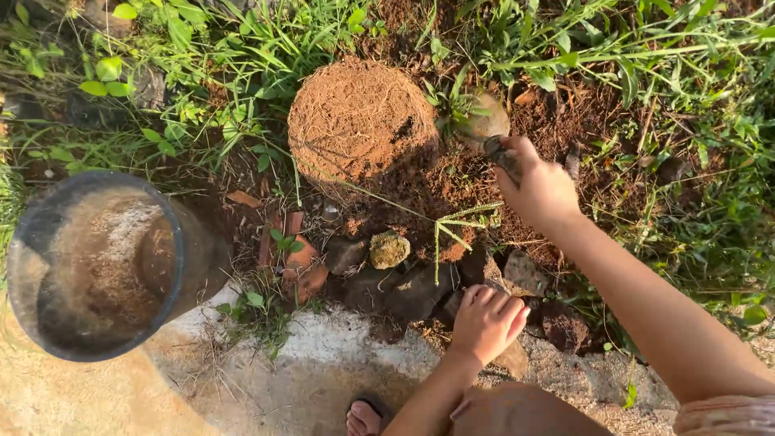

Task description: Weeding a garden bed and moving stones using a hand trowel.

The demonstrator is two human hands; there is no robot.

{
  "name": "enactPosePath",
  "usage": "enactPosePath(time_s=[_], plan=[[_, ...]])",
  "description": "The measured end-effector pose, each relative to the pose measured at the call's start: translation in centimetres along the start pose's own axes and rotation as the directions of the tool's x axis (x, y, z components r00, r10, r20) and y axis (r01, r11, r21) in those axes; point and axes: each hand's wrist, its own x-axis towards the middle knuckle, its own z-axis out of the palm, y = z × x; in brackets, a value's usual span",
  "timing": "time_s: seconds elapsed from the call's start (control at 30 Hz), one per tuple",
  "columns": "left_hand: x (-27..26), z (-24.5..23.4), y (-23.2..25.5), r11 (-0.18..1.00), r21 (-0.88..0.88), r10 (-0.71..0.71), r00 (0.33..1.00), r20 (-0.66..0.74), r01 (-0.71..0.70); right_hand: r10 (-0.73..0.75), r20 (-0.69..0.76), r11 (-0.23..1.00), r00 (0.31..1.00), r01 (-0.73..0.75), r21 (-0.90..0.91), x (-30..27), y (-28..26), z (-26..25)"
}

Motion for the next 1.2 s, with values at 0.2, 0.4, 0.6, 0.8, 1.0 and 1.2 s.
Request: enactPosePath(time_s=[0.2, 0.4, 0.6, 0.8, 1.0, 1.2], plan=[[0.1, -1.6, 0.3, 1.0, -0.021, 0.009, 1.0, 0.01, -0.009, -0.053, -0.057, 0.993, 0.997, 0.046, -0.11, -4.5, 0.0, -4.9], [-1.7, 0.1, 1.3, 0.998, -0.05, -0.038, 0.999, -0.018, 0.037, -0.027, -0.037, 0.998, 0.999, 0.025, -0.053, -1.4, -0.7, 1.2], [-0.8, 0.3, 0.1, 0.999, -0.036, 0.021, 0.999, -0.039, -0.022, -0.026, 0.001, 0.999, 1.0, 0.025, 0.021, 0.8, 0.8, -0.8], [0.0, -0.8, 0.2, 0.999, -0.046, 0.019, 0.997, -0.068, -0.022, 0.011, -0.004, 0.995, 1.0, -0.012, -0.095, -5.8, -0.7, -6.9], [-0.4, -1.9, 1.0, 0.999, -0.027, -0.024, 1.0, -0.02, 0.023, 0.054, 0.13, 0.997, 0.99, -0.046, -0.062, -0.5, -0.4, 2.1], [0.5, -1.0, -0.2, 0.999, 0.029, 0.033, 0.997, -0.066, -0.031, -0.081, 0.034, 0.994, 0.996, 0.078, 0.078, 2.0, 2.8, 1.9]])
